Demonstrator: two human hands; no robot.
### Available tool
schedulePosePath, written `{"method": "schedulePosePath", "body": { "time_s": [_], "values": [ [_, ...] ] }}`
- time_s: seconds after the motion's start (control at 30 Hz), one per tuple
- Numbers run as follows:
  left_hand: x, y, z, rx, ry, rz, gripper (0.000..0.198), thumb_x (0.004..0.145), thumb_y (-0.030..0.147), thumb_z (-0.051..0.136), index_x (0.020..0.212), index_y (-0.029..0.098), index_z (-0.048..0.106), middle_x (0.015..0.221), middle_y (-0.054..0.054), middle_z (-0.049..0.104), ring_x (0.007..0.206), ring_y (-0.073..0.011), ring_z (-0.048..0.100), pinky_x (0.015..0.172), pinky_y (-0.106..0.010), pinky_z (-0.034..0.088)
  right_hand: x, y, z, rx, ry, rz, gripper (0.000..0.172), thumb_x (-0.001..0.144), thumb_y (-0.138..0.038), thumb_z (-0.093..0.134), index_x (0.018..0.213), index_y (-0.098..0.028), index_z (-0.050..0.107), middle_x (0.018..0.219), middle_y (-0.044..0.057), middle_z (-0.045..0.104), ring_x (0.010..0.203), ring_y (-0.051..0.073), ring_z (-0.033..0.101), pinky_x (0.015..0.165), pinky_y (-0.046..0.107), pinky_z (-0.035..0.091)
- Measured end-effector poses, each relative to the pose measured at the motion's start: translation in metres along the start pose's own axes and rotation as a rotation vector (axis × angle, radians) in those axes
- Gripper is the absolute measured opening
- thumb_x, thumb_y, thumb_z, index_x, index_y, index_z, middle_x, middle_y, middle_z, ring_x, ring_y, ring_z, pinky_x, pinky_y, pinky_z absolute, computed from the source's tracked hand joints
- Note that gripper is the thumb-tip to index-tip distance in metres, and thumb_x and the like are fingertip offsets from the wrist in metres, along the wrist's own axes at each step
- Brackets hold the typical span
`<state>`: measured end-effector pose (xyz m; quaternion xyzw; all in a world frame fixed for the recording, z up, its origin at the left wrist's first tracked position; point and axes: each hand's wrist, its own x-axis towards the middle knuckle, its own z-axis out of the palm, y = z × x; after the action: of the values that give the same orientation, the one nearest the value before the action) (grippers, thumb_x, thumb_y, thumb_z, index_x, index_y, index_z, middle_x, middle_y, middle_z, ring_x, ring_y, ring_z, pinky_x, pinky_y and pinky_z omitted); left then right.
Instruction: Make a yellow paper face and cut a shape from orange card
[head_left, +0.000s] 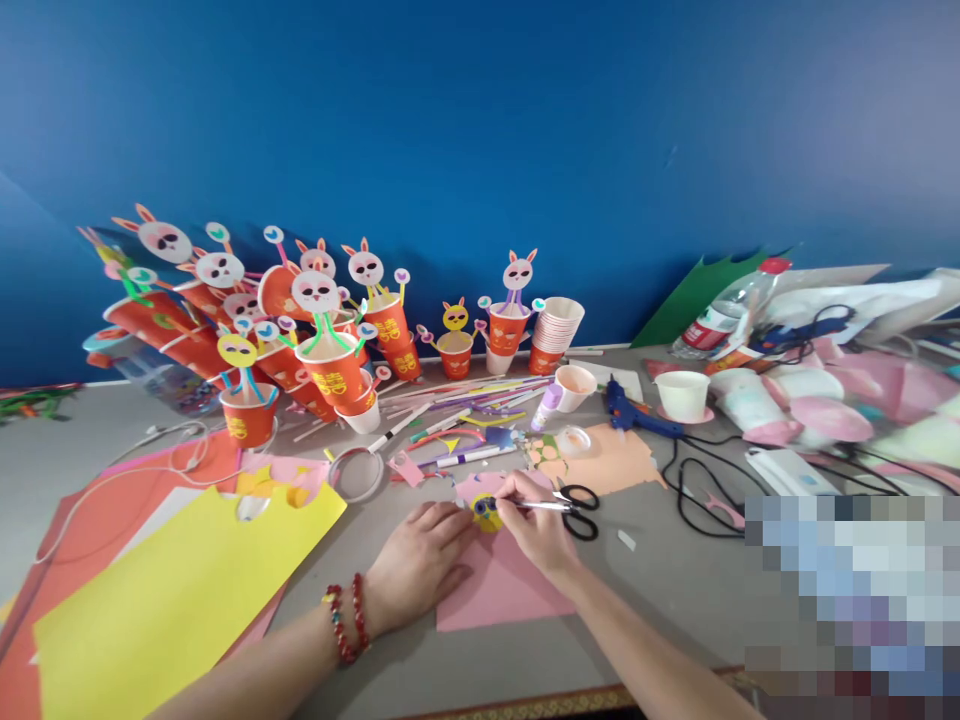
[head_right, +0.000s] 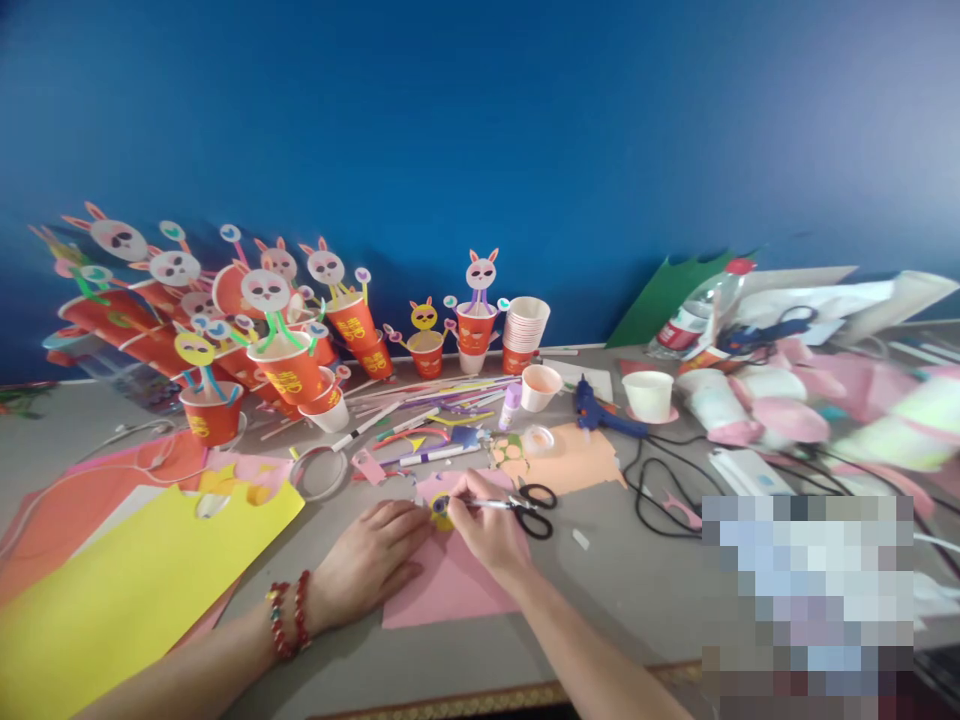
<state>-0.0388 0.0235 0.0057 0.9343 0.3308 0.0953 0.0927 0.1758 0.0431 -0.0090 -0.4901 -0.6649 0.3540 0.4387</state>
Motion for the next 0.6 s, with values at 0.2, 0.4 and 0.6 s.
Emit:
{"method": "schedulePosePath", "body": {
  "time_s": [0.2, 0.4, 0.6],
  "values": [
    [0.0001, -0.0005, -0.0009, -0.02, -0.023, -0.006, 0.048, 0.092, 0.036, 0.06, 0.136, 0.019, 0.051, 0.137, -0.007, 0.057, 0.123, -0.0274, 0.049, 0.105, -0.044, 0.042, 0.0019, -0.0006, -0.0006, -0.067, -0.038, -0.005, 0.017, 0.088, -0.018, 0.049, 0.071, -0.021, 0.049, 0.059, -0.004, 0.048, 0.053, 0.012, 0.044, 0.05, 0.022, 0.032],
    [-0.0005, -0.0023, 0.0003, -0.05, -0.049, -0.022, 0.048, 0.093, 0.037, 0.058, 0.137, 0.02, 0.05, 0.137, -0.006, 0.057, 0.124, -0.0274, 0.049, 0.106, -0.043, 0.04, 0.0064, -0.0019, -0.0017, -0.088, -0.071, -0.035, 0.018, 0.087, -0.016, 0.048, 0.07, -0.021, 0.048, 0.061, -0.004, 0.048, 0.053, 0.011, 0.043, 0.051, 0.023, 0.032],
    [-0.0008, -0.0027, 0.0015, -0.031, -0.04, -0.01, 0.048, 0.094, 0.037, 0.056, 0.137, 0.019, 0.049, 0.138, -0.008, 0.056, 0.123, -0.0281, 0.049, 0.105, -0.045, 0.041, 0.0084, 0.0027, -0.0052, -0.082, -0.06, -0.063, 0.015, 0.086, -0.015, 0.05, 0.072, -0.021, 0.051, 0.061, -0.004, 0.051, 0.055, 0.012, 0.045, 0.054, 0.024, 0.033]
  ]
}}
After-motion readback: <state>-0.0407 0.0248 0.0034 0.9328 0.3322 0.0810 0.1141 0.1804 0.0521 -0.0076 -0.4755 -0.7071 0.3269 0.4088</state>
